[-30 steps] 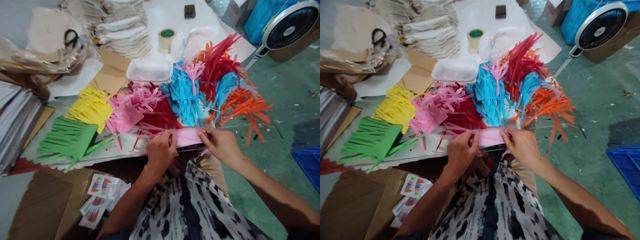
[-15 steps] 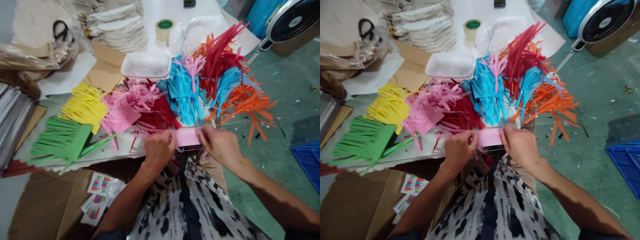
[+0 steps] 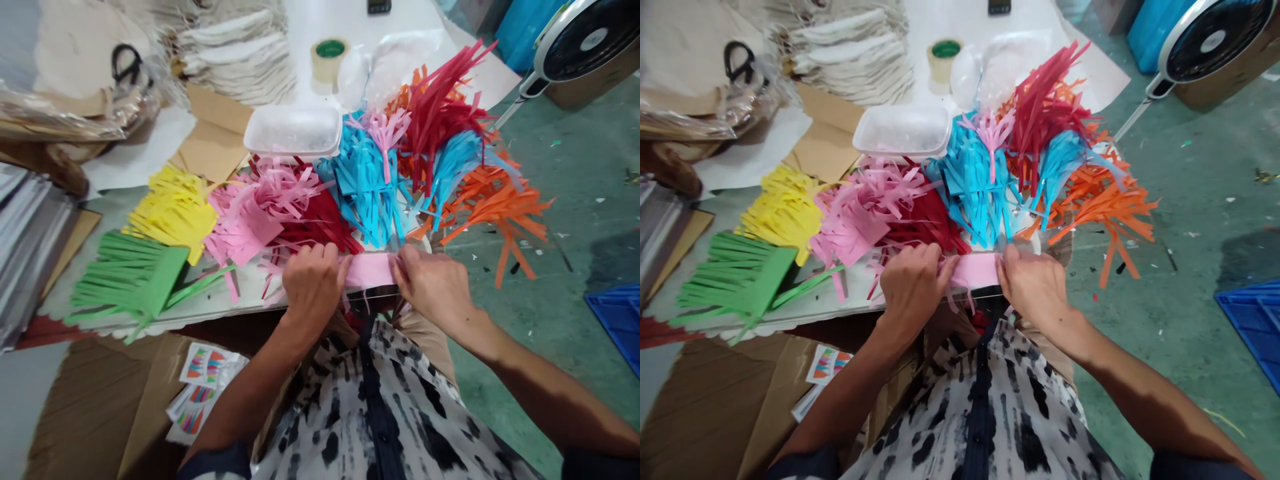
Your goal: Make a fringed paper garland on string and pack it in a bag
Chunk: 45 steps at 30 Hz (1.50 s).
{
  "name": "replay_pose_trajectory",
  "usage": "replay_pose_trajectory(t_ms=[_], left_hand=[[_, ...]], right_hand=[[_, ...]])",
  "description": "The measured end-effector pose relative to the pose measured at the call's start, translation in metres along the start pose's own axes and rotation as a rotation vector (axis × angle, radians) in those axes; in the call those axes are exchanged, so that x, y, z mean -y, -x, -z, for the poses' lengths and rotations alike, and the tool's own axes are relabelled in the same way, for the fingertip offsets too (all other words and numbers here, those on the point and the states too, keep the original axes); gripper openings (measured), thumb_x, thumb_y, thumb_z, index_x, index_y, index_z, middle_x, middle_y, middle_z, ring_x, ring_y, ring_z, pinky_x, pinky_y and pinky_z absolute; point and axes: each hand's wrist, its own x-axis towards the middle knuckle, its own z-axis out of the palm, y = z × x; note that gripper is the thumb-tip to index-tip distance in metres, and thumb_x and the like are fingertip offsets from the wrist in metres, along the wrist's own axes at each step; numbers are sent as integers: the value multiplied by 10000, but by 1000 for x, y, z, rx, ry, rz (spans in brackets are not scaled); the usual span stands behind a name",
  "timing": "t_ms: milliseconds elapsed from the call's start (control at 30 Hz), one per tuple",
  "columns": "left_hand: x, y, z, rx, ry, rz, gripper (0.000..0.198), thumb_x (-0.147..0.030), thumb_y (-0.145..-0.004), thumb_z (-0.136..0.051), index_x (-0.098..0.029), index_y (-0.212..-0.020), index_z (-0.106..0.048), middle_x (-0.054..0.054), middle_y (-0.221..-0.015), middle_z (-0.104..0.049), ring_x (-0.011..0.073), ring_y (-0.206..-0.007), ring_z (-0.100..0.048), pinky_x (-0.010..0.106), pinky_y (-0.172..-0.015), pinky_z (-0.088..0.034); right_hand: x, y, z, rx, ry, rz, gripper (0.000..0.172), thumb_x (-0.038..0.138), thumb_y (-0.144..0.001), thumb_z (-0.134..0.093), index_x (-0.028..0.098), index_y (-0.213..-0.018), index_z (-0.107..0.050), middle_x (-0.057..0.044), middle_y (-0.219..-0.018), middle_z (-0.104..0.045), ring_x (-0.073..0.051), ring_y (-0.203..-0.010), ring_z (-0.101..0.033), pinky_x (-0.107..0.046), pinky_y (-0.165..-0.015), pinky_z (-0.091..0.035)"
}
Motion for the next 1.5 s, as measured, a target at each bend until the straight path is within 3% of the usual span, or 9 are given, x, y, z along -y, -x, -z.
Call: replay_pose_trajectory(t_ms=[167, 367, 567, 733, 1000, 1167, 1267, 1400, 1500], left_hand=[[-18, 19, -6, -334, 209, -357, 312, -177, -1025, -579, -124, -1309, -695, 147, -1284, -757, 300, -1211, -664, 455, -1071, -498], [-44, 51, -22, -129, 267, -512, 555, -382, -1021, -626, 12, -1412, -630, 220, -1460, -663, 314, -1387, -603, 424, -1230, -475], [-38, 53, -23, -57, 248, -526, 602, -402, -977, -690, -79, -1479, -608, 218, -1533, -600, 339, -1431, -574, 465, -1235, -481], [-36, 53, -26, -58, 313, -529, 543, -375, -1016, -627, -94, -1481, -600, 218, -1550, -588, 335, -1467, -548, 494, -1223, -498], [40, 43, -4, -110, 423, -592, 218, -219, -1002, -642, -213, -1180, -769, 70, -1235, -807, 245, -1217, -737, 438, -1107, -569], [74, 31, 21, -127, 195, -252, 221, -289, -995, -643, -225, -813, -749, 68, -1027, -827, 260, -1008, -755, 491, -1027, -545], [54, 30, 23, -279, 159, -184, 172, -299, -986, -671, -214, -858, -746, 73, -963, -819, 267, -982, -738, 469, -977, -551], [4, 38, 4, -254, 358, -559, 267, -334, -1004, -674, -177, -1211, -736, 95, -1231, -798, 256, -1196, -711, 417, -1096, -545], [-17, 48, -18, -200, 382, -623, 381, -356, -1033, -630, -154, -1353, -675, 123, -1367, -743, 273, -1307, -669, 432, -1129, -537]], right_hand=[[7, 1, 0, -18, 12, 17, 368, 380, -1092, -361, 174, -969, -640, -105, -756, -723, -216, -627, -618, -344, -608, -187], [-25, -2, 7, -82, 7, 62, 307, 381, -1071, -460, 182, -1128, -686, -86, -872, -782, -220, -704, -671, -333, -639, -277], [-84, 14, 37, -338, 46, -86, 281, 288, -1006, -548, 173, -1165, -749, -136, -1057, -793, -266, -883, -713, -361, -703, -426], [-39, 44, 14, -379, -257, 385, 334, 190, -992, -551, 163, -1259, -751, -113, -1235, -788, -267, -1140, -718, -406, -994, -553], [-29, 45, -19, -304, -247, 431, 323, 269, -1037, -622, 126, -1303, -733, -128, -1307, -767, -288, -1187, -707, -452, -1037, -554], [-34, 41, -18, -261, -232, 474, 439, 334, -1038, -618, 122, -1419, -667, -176, -1322, -732, -336, -1213, -656, -520, -1019, -533], [-34, 39, -21, -266, -219, 496, 475, 348, -1019, -648, 99, -1423, -658, -188, -1270, -731, -350, -1199, -641, -517, -993, -515], [-38, 38, -27, -324, -192, 551, 345, 240, -1011, -653, 144, -1338, -711, -127, -1145, -765, -300, -1100, -647, -469, -953, -488], [-44, 40, -31, -404, -202, 619, 316, 126, -1006, -625, 183, -1300, -724, -84, -1113, -777, -259, -1093, -642, -442, -988, -463]])
